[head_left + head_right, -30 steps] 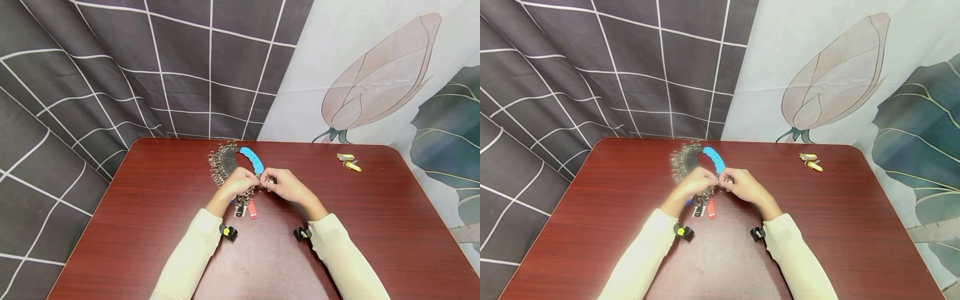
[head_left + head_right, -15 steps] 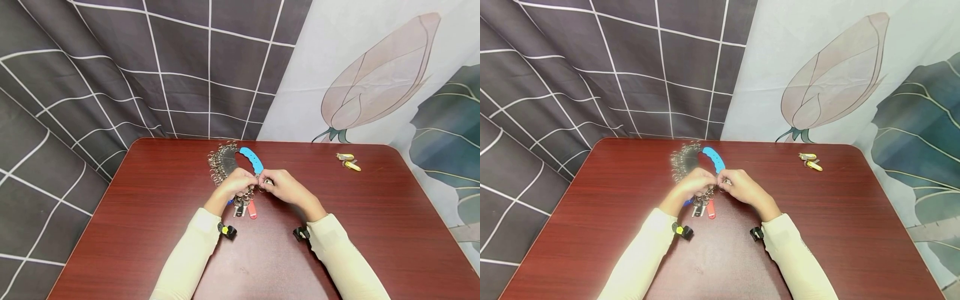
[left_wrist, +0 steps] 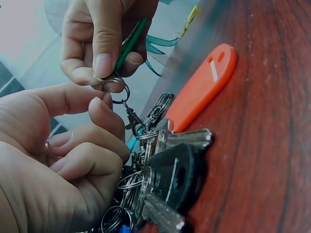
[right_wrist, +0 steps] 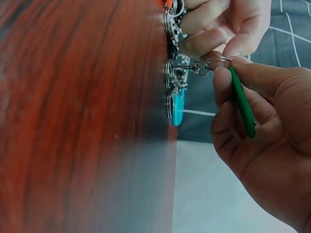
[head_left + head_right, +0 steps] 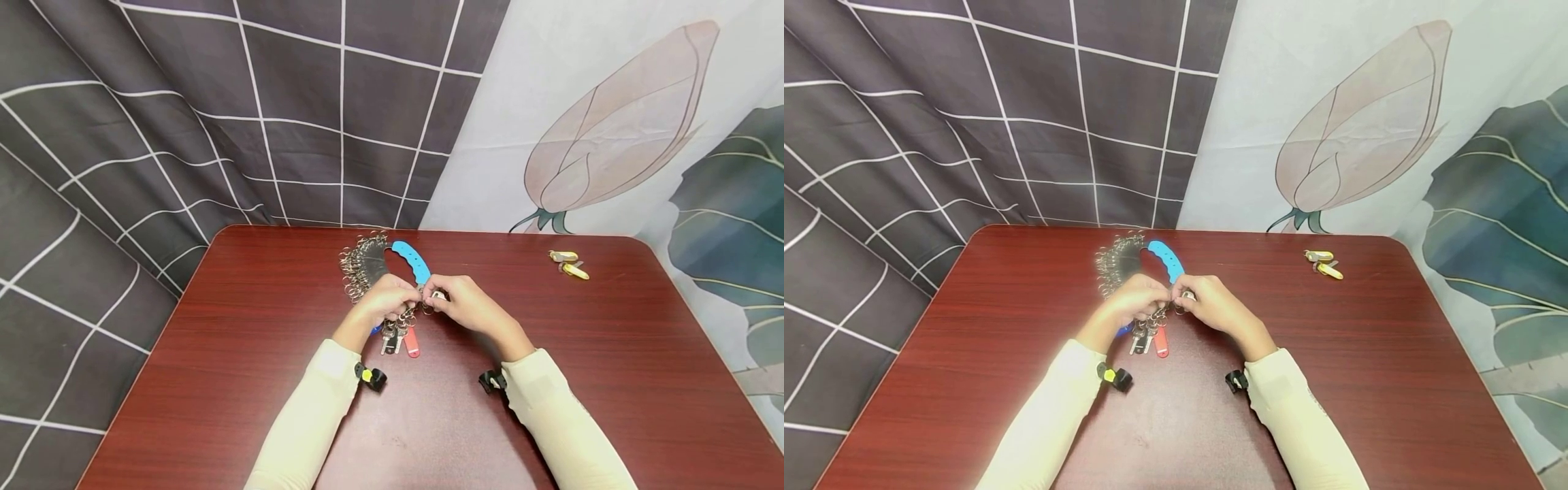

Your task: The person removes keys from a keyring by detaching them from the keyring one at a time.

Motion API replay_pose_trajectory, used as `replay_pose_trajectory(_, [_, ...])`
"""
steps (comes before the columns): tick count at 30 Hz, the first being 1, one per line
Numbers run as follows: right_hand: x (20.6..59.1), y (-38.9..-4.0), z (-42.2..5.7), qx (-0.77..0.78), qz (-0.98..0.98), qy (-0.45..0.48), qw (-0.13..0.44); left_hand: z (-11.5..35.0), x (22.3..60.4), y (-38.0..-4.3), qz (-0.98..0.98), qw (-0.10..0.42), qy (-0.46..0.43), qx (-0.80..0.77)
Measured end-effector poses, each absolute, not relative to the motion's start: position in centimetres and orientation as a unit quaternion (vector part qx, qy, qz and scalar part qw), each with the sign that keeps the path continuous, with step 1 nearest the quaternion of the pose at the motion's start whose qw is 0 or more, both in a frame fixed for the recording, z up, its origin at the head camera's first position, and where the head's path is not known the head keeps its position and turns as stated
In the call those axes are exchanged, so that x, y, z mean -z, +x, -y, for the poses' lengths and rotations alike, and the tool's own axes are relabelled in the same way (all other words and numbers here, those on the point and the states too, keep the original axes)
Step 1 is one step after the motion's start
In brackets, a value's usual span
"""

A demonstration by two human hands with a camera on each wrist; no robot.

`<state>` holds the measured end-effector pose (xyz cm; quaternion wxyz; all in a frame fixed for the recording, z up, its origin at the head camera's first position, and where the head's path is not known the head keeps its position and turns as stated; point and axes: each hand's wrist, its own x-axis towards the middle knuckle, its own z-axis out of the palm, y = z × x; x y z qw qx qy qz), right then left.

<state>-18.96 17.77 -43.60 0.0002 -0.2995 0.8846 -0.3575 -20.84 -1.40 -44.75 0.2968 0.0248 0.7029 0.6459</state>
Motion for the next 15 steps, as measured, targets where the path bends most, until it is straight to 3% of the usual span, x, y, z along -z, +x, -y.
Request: replay_pose_trajectory(15, [43.47,-18.89,-17.84,0.372,-0.884,-0.284,0.009,1.57,44.89,-20.91,-0.639,0.326,0.015,-0.697])
